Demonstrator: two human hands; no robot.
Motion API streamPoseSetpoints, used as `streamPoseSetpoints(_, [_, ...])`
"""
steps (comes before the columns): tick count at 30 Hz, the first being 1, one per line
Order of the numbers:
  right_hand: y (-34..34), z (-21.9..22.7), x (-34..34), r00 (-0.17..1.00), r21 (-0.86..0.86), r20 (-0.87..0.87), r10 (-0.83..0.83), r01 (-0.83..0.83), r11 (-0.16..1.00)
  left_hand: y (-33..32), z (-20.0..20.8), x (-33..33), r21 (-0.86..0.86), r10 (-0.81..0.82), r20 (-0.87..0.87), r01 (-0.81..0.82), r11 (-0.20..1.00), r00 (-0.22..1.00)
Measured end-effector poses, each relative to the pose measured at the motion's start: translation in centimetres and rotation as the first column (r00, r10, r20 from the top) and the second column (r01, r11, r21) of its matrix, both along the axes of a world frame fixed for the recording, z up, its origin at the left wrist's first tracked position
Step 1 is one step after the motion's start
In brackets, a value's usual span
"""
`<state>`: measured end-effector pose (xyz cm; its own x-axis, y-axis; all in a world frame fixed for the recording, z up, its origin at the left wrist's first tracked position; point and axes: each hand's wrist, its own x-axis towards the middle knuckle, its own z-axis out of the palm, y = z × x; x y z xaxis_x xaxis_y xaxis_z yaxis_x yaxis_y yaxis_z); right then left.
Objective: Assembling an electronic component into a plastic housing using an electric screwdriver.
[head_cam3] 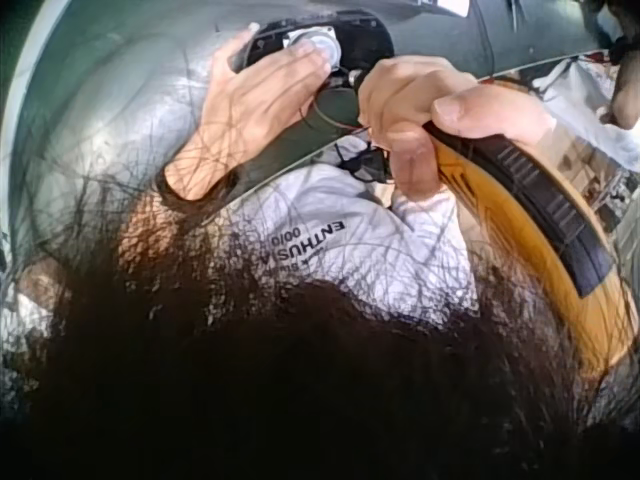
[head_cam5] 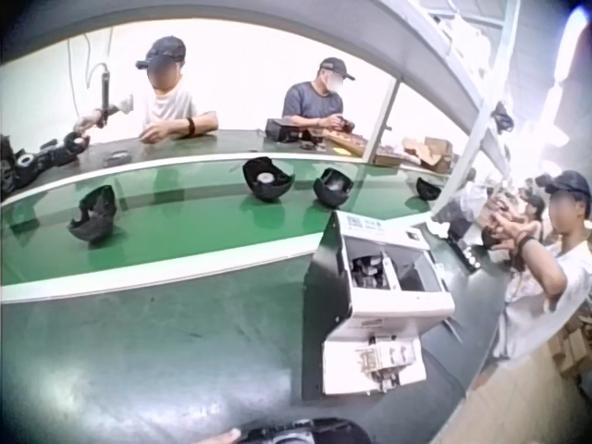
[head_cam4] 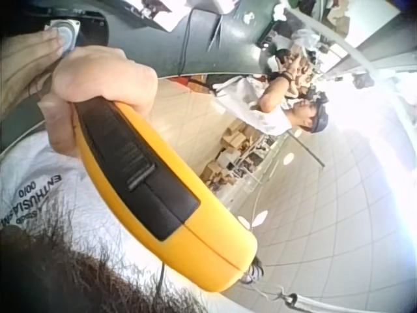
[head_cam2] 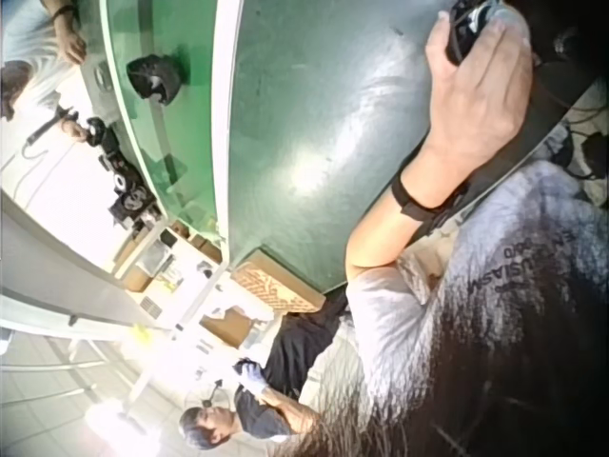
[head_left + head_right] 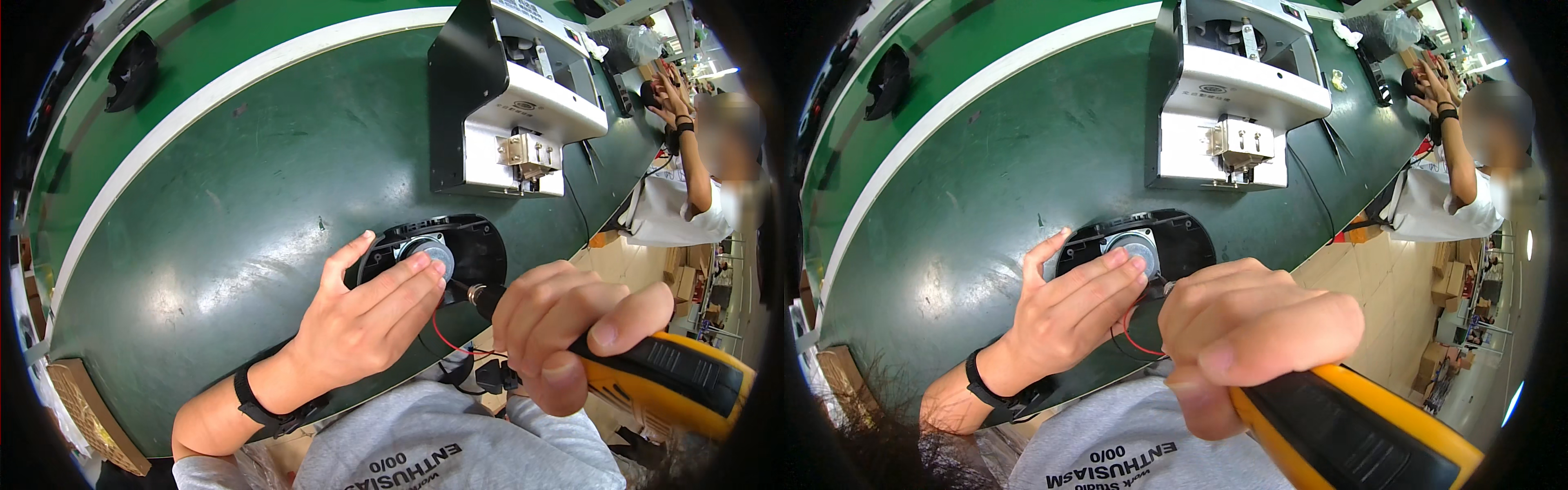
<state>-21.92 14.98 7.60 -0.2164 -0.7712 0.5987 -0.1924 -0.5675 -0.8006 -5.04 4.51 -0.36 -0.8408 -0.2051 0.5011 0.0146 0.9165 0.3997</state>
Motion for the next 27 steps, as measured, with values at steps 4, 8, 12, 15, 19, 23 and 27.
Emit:
streamPoseSetpoints(4, [-0.2,-0.1,-0.7,0.996,0.007,-0.031,0.085,-0.085,0.996,-0.1,-0.1,0.0,-0.015,-0.013,0.012,0.014,1.0,1.0])
streamPoseSetpoints(8, [-0.6,-0.2,-0.9,0.997,0.028,-0.039,0.061,-0.06,0.998,-0.3,0.0,-0.6,-0.026,0.012,-0.042,-0.013,1.0,0.999])
streamPoseSetpoints(12, [-0.1,-0.7,0.2,0.98,-0.077,0.185,0.074,-0.061,0.995,-0.4,1.0,-0.3,0.0,-0.013,-0.069,0.013,1.0,0.998])
streamPoseSetpoints(15, [0.1,-0.5,0.7,0.976,-0.038,0.218,0.016,-0.008,0.999,-1.9,-0.1,0.3,0.042,-0.112,0.003,0.112,0.993,0.994])
streamPoseSetpoints(19, [0.0,1.5,-0.3,0.958,-0.185,0.263,-0.115,0.167,0.968,-2.0,-0.4,0.4,0.083,-0.097,-0.068,0.102,0.991,0.993])
streamPoseSetpoints(23, [-0.7,3.4,-0.3,0.919,-0.235,0.326,-0.223,0.307,0.922,-3.5,1.5,2.2,0.045,-0.012,-0.055,0.015,0.999,0.998])
streamPoseSetpoints(27, [-0.4,-1.2,-0.3,0.904,0.005,0.36,-0.23,0.245,0.97,-8.5,3.9,7.0,-0.111,0.373,-0.144,-0.39,0.914,0.917])
